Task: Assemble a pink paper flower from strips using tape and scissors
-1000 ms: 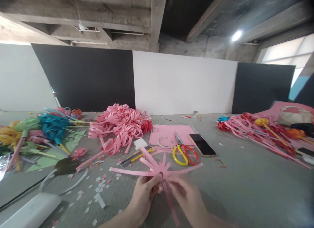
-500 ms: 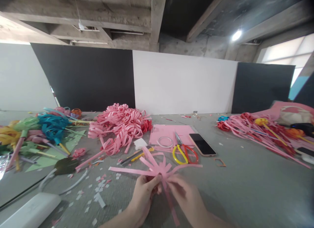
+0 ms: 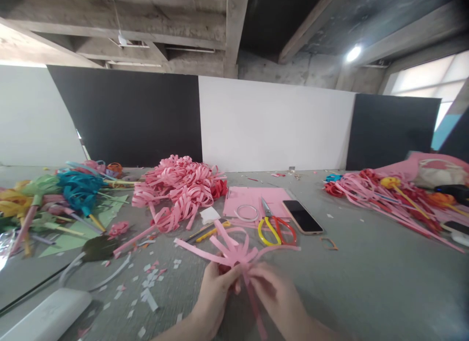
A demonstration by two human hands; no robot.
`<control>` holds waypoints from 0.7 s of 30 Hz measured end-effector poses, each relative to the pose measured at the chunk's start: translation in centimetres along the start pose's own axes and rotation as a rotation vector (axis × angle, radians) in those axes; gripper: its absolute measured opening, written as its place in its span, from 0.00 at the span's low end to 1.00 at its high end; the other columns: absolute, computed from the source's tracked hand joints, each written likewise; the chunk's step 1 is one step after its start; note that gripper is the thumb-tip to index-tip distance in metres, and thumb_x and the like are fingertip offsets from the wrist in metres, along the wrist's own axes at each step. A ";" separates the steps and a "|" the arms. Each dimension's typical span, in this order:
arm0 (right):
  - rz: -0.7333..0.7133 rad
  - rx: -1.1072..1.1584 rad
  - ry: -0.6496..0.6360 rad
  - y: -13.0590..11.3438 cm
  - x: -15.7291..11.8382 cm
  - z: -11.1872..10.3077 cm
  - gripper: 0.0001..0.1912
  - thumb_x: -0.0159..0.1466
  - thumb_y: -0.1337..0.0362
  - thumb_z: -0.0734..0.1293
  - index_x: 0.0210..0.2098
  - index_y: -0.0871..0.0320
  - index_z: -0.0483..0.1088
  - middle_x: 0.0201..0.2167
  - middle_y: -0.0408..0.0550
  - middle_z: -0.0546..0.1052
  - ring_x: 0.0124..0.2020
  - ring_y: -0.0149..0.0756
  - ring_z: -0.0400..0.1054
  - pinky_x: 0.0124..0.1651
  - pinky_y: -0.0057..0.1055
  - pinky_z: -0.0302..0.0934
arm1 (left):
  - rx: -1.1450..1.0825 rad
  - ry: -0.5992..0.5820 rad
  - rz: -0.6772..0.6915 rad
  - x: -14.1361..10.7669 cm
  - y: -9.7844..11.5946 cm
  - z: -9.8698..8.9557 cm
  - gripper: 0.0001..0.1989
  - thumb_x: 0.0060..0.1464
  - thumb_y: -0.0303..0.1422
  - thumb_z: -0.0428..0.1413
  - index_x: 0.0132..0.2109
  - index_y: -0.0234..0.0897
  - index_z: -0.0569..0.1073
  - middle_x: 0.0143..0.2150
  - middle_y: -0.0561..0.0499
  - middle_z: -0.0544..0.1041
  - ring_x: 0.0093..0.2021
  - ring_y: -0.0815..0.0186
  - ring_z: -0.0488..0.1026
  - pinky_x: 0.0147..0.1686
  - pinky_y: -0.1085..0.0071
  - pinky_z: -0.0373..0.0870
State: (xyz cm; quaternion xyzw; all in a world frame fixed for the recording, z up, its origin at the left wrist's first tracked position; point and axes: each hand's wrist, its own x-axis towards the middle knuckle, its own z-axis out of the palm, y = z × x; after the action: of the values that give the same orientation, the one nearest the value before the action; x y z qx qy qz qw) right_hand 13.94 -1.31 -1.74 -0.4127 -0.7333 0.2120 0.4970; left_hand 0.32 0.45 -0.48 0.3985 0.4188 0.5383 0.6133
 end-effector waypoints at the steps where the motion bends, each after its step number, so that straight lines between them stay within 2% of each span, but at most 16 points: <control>1: -0.010 -0.004 -0.007 0.0 0.0 0.0 0.09 0.58 0.68 0.58 0.32 0.56 0.69 0.30 0.46 0.75 0.33 0.34 0.69 0.37 0.27 0.64 | 0.010 0.016 -0.001 0.0 0.0 0.0 0.12 0.38 0.32 0.60 0.23 0.34 0.63 0.12 0.61 0.61 0.14 0.77 0.55 0.15 0.80 0.49; 4: -0.024 -0.014 -0.010 0.2 -0.1 0.1 0.07 0.57 0.68 0.58 0.30 0.56 0.68 0.28 0.45 0.74 0.31 0.32 0.68 0.34 0.25 0.63 | 0.024 0.043 -0.006 0.1 -0.1 0.0 0.13 0.39 0.33 0.60 0.23 0.35 0.62 0.11 0.63 0.58 0.13 0.78 0.51 0.15 0.80 0.46; 8: 0.026 -0.029 -0.009 0.4 -0.2 0.1 0.05 0.57 0.68 0.58 0.28 0.56 0.65 0.24 0.43 0.71 0.26 0.30 0.67 0.30 0.23 0.62 | -0.001 0.014 0.001 0.3 -0.2 0.0 0.14 0.38 0.33 0.60 0.24 0.35 0.61 0.11 0.63 0.57 0.13 0.79 0.50 0.15 0.80 0.45; 15: 0.132 0.005 0.044 0.9 -0.3 0.4 0.07 0.59 0.61 0.58 0.28 0.57 0.62 0.23 0.43 0.70 0.24 0.30 0.66 0.28 0.23 0.62 | -0.024 -0.002 0.006 0.4 -0.1 -0.2 0.11 0.42 0.34 0.58 0.28 0.34 0.63 0.13 0.63 0.58 0.13 0.80 0.48 0.15 0.80 0.43; 21: 0.149 -0.011 0.024 0.9 -0.3 0.4 0.06 0.60 0.62 0.58 0.30 0.57 0.61 0.24 0.42 0.69 0.25 0.30 0.66 0.29 0.23 0.61 | 0.034 0.066 0.015 0.4 -0.5 -0.1 0.15 0.38 0.31 0.60 0.22 0.35 0.59 0.13 0.63 0.57 0.14 0.79 0.50 0.16 0.80 0.45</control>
State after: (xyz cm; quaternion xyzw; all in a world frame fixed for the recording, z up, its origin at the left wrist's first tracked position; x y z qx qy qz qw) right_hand 13.95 -1.04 -2.73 -0.4714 -0.6957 0.2393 0.4863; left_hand 0.41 0.80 -1.04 0.3940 0.4449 0.5487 0.5880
